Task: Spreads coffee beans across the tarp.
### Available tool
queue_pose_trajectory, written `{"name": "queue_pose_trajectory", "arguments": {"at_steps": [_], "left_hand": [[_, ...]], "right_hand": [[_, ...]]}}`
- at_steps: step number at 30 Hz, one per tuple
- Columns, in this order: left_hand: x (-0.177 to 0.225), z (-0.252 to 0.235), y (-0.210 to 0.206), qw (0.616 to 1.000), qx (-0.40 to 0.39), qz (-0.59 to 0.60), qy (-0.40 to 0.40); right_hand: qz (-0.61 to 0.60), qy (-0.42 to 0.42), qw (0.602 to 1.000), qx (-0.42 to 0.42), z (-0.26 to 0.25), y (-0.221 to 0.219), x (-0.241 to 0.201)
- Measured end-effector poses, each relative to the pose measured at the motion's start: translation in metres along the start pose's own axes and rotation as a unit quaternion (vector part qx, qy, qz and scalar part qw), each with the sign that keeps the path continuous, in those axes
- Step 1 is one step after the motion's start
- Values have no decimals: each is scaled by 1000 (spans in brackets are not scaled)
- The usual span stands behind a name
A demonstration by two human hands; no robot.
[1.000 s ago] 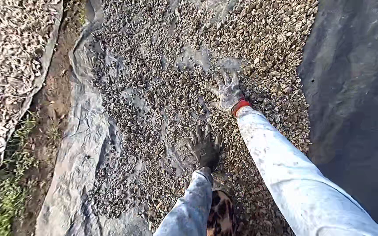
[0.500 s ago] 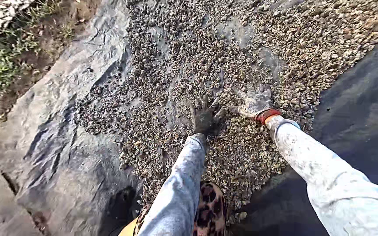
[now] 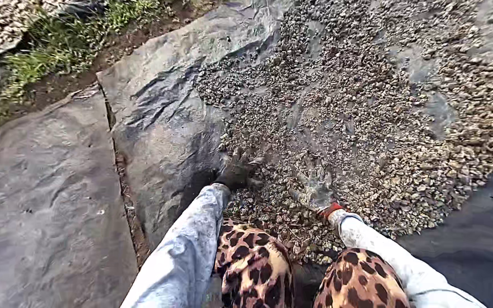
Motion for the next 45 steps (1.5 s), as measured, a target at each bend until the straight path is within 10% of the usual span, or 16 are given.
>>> {"name": "queue_pose_trajectory", "arguments": {"at_steps": [6, 12, 15, 20, 25, 28, 35, 39, 40, 45], "left_hand": [[-45, 64, 5, 992, -95, 32, 78], [-13, 65, 3, 978, 174, 98, 67], [18, 42, -8, 985, 138, 78, -71], [-13, -36, 0, 974, 200, 39, -99], [-103, -64, 21, 966, 201, 111, 123], [-117, -46, 6, 954, 203, 159, 153], [-62, 64, -52, 971, 197, 134, 23], [-13, 130, -87, 970, 159, 184, -7], [-4, 144, -97, 972, 136, 190, 4], [15, 198, -127, 985, 64, 161, 0]], "right_hand": [[44, 83, 988, 125, -119, -8, -92], [28, 154, 978, 141, -146, -28, -199], [-28, 158, 987, 28, -92, -53, -161], [174, 145, 939, 260, -18, 18, -36], [118, -260, 948, 142, 58, 62, 133], [31, -386, 922, 33, 68, 20, 114], [-26, -226, 968, -103, 50, -73, -45], [31, 28, 992, 123, 57, -114, -92], [55, 3, 998, 0, 70, -110, -110], [42, 75, 996, -8, 135, -145, -97]]}}
Point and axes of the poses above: each hand's wrist, its own z-axis away from the middle knuckle, its own y-axis out of the back of the hand, x = y × z, the point moved 7 cm from there along -z, towards the middle knuckle, and after that the axes turned 2 degrees about -z, right-handed, at the moved point
